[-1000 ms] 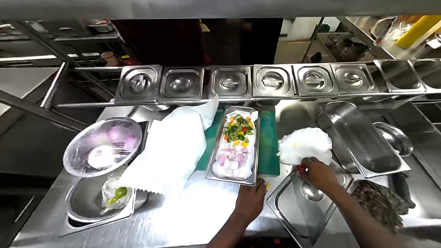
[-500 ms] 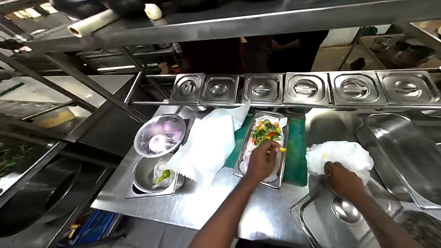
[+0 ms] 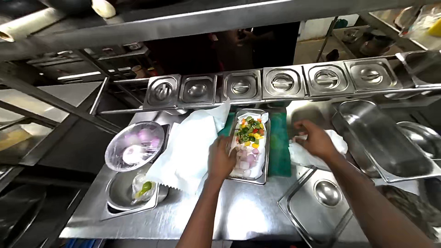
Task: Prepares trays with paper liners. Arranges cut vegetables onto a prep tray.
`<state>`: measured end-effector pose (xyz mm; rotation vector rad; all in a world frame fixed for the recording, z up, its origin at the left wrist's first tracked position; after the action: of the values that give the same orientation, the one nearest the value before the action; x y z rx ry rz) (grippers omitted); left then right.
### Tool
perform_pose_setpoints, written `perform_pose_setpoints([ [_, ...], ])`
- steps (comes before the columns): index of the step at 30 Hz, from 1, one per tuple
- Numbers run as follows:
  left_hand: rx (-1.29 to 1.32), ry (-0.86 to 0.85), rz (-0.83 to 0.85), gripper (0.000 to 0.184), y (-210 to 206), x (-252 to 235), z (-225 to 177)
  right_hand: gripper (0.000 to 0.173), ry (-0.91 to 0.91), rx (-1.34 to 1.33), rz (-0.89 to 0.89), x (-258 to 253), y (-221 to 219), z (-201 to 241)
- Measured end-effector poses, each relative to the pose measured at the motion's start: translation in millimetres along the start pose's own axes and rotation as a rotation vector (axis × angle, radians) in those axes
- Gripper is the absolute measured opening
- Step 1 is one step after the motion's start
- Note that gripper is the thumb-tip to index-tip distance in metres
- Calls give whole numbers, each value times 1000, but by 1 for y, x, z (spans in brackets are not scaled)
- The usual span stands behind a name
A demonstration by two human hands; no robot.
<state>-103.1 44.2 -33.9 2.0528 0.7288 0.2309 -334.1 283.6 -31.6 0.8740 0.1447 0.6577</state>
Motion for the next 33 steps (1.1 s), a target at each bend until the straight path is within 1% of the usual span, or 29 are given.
perform_pose_setpoints([
  [1,14,58,1,49,2,8,13,72,-56,216,59,-1,-19,-26],
  [2,44,108,18,53,1,16,25,81,-116,376,131,-1,-37,-53],
  [3,90,155,38,57,-3,24,34,76,-169,471,186,2,-47,-75],
  [4,147,197,50,61,-7,31,43,59,-210,518,208,5,-47,-89],
  [5,207,230,52,62,-12,37,49,40,-247,506,193,8,-39,-96],
  [6,257,252,55,62,-17,42,55,29,-273,475,149,9,-25,-101],
  [7,297,264,49,61,-20,46,59,26,-289,432,83,10,-9,-105],
  [8,322,272,51,59,-24,48,62,28,-297,417,-2,11,9,-106],
  [9,332,280,52,57,-27,49,64,35,-303,442,-95,13,27,-103],
  [10,337,292,53,52,-30,49,67,47,-301,495,-170,14,39,-97],
  [11,335,306,56,47,-31,50,70,57,-273,531,-227,16,44,-88],
  [12,330,324,59,40,-32,49,72,61,-203,536,-262,18,41,-78],
  [13,321,344,71,35,-33,47,73,59,-107,515,-262,19,30,-66],
  [14,313,360,93,31,-34,45,73,54,-29,489,-203,21,11,-58],
  [15,325,373,118,30,-35,44,72,50,-6,462,-82,22,-15,-55],
  [17,380,384,170,26,-37,46,64,47,-49,428,177,20,-66,-58],
  [18,421,379,183,23,-40,48,60,44,-70,418,228,19,-82,-61],
  [20,525,379,184,19,-46,53,54,37,-107,382,216,17,-89,-66],
  [22,618,392,175,17,-52,58,49,36,-138,425,239,18,-87,-66],
  [24,680,410,170,16,-56,64,47,37,-90,536,245,21,-86,-60],
  [27,736,417,154,15,-61,73,45,36,39,653,186,22,-90,-56],
  [29,750,414,139,15,-65,77,48,38,77,626,164,22,-92,-56],
  [31,747,411,126,16,-66,79,50,46,102,583,163,19,-94,-53],
  [33,750,427,133,20,-68,81,52,42,95,565,191,16,-95,-53],
])
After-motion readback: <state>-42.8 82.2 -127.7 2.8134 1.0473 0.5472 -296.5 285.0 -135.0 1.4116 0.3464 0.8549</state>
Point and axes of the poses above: each hand's wrist, its own x-axis away from the middle knuckle, its own y-axis out of the back of the hand, z = x × y, the point moved 9 cm from there along -x, towards the middle knuckle, and after that the axes turned 8 degrees about -y, right-handed, at the moved point
